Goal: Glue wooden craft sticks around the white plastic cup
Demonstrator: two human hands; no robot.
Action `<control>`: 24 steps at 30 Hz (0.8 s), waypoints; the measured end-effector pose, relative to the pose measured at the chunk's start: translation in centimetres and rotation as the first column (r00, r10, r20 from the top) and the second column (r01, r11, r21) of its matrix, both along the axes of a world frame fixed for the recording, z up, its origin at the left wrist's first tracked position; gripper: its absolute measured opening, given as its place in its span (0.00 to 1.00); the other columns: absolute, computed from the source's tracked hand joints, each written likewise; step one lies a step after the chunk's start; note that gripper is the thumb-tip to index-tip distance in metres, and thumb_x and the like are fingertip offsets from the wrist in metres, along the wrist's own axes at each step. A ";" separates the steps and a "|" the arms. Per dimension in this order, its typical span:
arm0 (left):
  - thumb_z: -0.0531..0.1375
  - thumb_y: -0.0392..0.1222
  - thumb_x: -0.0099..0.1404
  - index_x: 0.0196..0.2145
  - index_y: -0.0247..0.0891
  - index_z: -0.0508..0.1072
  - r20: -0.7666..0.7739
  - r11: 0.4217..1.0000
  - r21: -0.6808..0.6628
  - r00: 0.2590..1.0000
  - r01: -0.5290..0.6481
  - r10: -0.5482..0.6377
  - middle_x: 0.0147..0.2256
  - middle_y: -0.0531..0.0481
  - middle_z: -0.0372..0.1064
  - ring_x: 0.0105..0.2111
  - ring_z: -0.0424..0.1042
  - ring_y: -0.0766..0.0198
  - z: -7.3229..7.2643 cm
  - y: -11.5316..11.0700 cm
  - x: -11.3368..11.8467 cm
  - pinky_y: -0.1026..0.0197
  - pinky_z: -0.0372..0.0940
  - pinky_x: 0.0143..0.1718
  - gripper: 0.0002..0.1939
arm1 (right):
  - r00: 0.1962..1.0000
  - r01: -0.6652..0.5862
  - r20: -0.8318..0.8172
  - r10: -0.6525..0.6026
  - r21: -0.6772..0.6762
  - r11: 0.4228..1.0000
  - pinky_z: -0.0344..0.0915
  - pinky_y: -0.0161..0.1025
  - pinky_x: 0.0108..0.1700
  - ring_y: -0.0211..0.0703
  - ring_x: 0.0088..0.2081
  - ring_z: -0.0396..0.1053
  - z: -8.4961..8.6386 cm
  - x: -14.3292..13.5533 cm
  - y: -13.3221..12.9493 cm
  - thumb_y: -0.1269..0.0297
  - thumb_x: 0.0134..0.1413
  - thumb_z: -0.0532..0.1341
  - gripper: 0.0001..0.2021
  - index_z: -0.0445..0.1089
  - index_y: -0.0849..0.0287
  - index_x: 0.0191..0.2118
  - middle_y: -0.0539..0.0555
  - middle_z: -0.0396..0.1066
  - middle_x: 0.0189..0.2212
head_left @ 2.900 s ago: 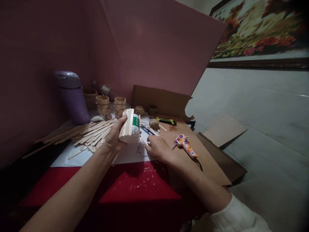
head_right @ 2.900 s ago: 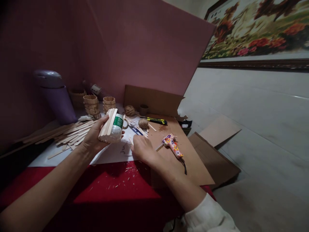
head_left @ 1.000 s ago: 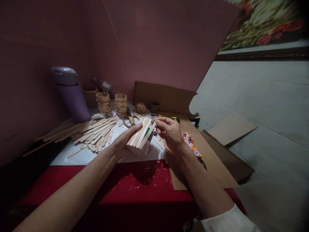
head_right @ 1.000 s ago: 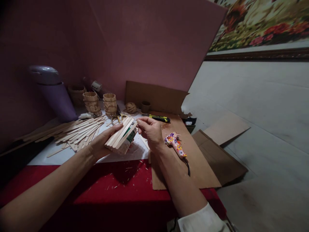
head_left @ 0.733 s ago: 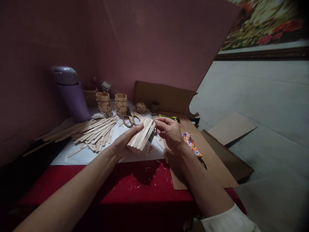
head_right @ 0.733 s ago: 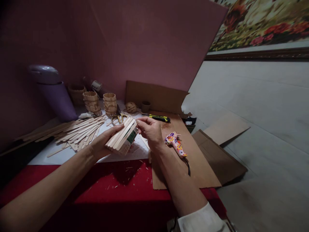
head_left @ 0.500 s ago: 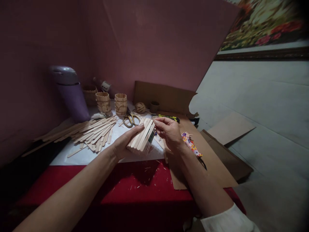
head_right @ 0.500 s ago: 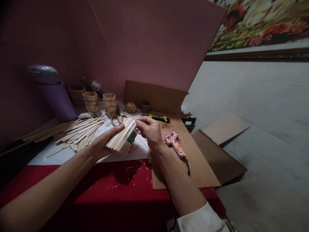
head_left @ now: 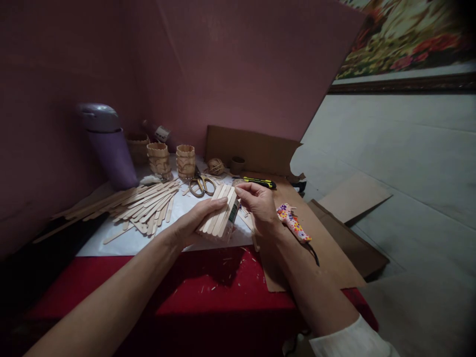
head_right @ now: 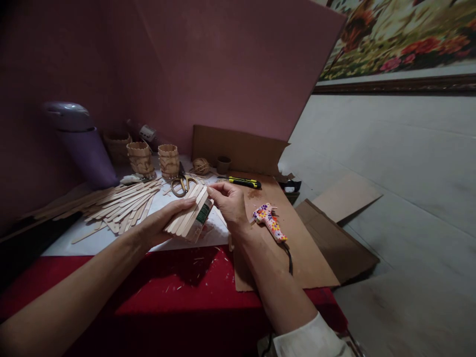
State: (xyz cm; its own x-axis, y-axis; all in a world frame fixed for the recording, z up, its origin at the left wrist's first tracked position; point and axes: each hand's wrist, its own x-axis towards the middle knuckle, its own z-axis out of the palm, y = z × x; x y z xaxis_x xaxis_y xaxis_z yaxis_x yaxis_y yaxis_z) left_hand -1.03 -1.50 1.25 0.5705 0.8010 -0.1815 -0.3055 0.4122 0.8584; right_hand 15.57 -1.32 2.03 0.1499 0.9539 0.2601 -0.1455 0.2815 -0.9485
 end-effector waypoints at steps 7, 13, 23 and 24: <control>0.70 0.40 0.52 0.44 0.34 0.69 -0.016 0.994 0.086 0.998 -0.065 0.067 0.29 0.47 0.74 0.22 0.74 0.60 -0.1 0.0 0.2 0.59 0.70 0.22 0.23 | 0.998 0.022 0.055 -0.024 0.022 1.000 0.62 0.36 0.31 0.36 0.27 0.64 -0.4 -0.4 0.2 0.58 0.40 0.72 0.11 0.76 0.59 0.29 0.48 0.72 0.24; 0.68 0.40 0.53 0.39 0.34 0.71 0.001 0.986 0.034 0.986 -0.165 0.165 0.24 0.49 0.73 0.19 0.72 0.60 0.3 0.2 0.4 0.60 0.69 0.20 0.17 | 0.976 0.107 0.167 -0.142 0.202 0.974 0.68 0.42 0.43 0.43 0.37 0.71 -0.9 -0.6 0.0 0.55 0.53 0.66 0.12 0.77 0.57 0.39 0.54 0.76 0.36; 0.62 0.46 0.63 0.31 0.34 0.74 0.111 0.946 -0.150 0.946 -0.287 0.305 0.22 0.47 0.72 0.18 0.70 0.63 0.5 0.7 -0.3 0.63 0.67 0.19 0.11 | 0.792 -0.070 0.551 -0.261 0.506 0.860 0.69 0.45 0.43 0.47 0.43 0.69 -2.1 -2.3 -3.6 0.63 0.64 0.59 0.15 0.77 0.52 0.53 0.57 0.68 0.41; 0.61 0.47 0.64 0.32 0.33 0.75 0.115 0.950 -0.147 0.950 -0.274 0.291 0.22 0.47 0.72 0.18 0.70 0.63 0.3 0.8 -0.4 0.62 0.67 0.20 0.12 | 0.788 -0.087 0.563 -0.249 0.503 0.860 0.69 0.45 0.42 0.47 0.43 0.69 -2.2 -2.2 -3.6 0.62 0.63 0.61 0.16 0.76 0.52 0.54 0.57 0.68 0.42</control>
